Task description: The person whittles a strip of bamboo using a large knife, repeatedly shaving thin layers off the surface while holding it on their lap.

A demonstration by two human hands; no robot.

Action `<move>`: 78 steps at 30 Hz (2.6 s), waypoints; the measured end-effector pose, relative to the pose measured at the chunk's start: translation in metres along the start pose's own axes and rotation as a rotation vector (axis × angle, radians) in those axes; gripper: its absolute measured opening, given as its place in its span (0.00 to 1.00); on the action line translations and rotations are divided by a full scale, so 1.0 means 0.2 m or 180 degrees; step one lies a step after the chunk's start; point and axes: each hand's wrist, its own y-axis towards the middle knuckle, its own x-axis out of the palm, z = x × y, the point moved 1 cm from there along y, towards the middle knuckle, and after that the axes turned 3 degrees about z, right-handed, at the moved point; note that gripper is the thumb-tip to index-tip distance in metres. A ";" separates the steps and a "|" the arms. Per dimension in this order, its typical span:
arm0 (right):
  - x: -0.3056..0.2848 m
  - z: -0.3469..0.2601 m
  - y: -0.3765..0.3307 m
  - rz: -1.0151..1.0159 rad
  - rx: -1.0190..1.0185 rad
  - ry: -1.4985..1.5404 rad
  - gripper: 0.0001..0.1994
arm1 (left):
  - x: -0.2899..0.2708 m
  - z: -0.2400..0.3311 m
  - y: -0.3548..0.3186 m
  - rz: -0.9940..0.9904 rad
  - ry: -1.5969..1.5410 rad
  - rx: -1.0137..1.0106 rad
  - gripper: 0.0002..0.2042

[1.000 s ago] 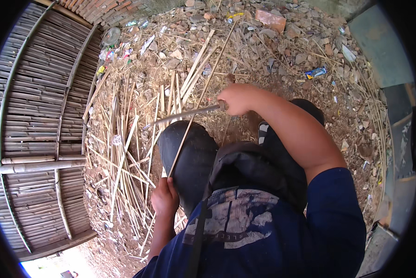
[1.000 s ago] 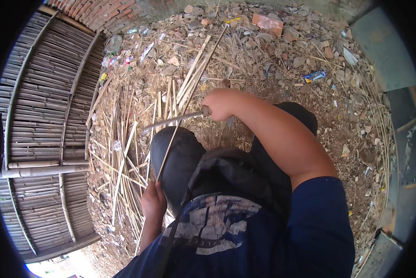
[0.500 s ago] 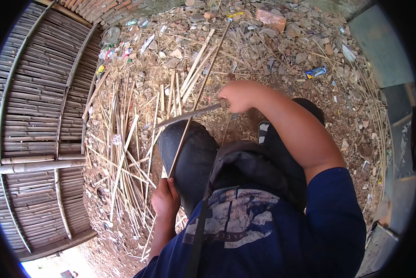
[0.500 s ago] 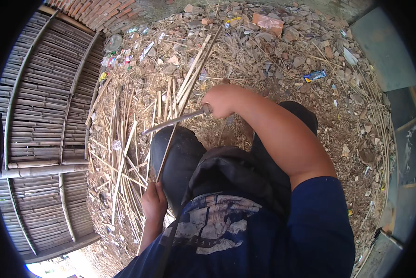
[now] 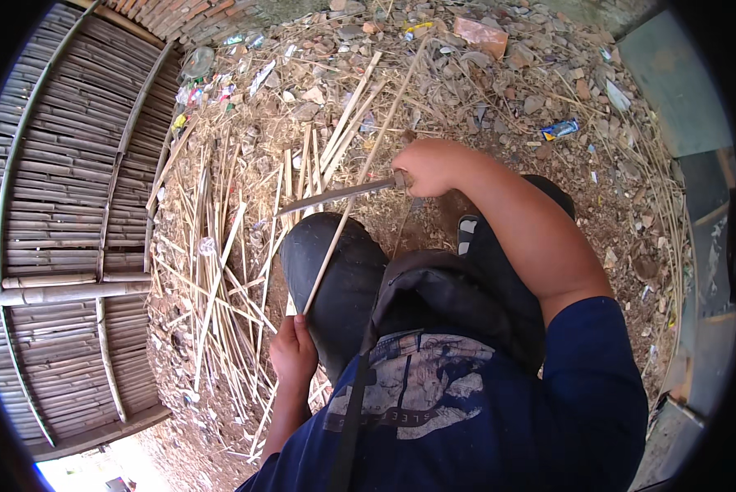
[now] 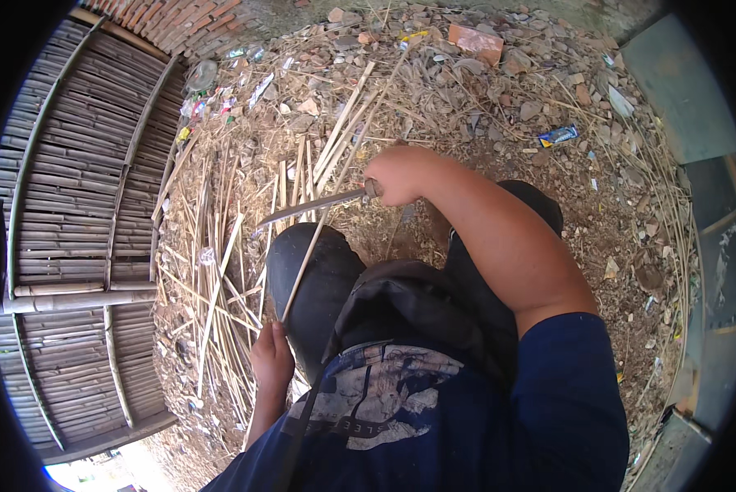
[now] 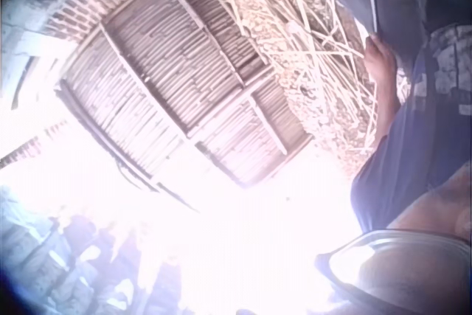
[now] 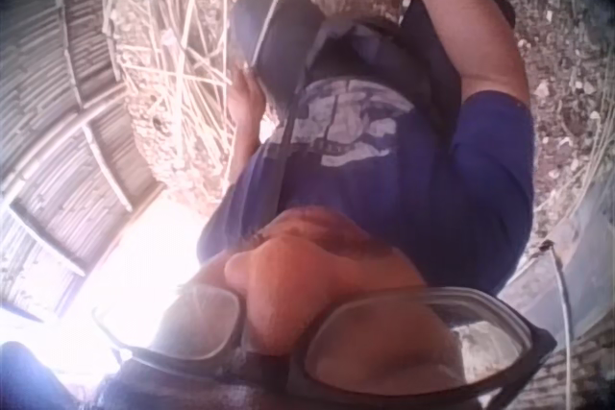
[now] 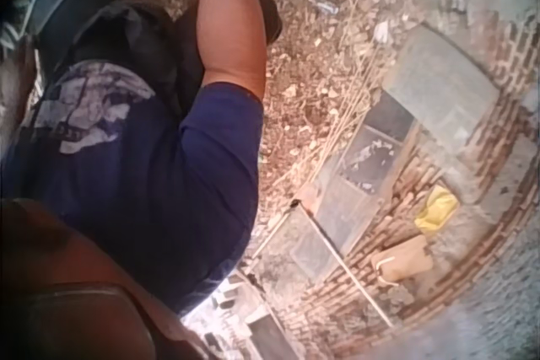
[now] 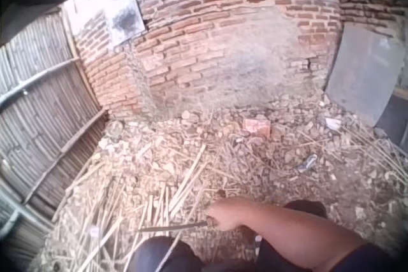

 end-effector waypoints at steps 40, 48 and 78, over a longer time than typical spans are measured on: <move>0.12 0.01 0.10 -0.0361 -0.0241 0.0532 0.27 | 0.04 -0.15 0.10 -0.0558 -0.0139 0.0595 0.21; 0.06 -0.01 0.07 0.0119 -0.0123 0.0094 0.19 | 0.01 -0.10 0.11 -0.0559 0.0134 0.0407 0.20; 0.02 -0.05 0.02 0.0061 0.0005 0.0022 0.17 | -0.05 -0.09 0.15 -0.0822 -0.0107 0.0248 0.20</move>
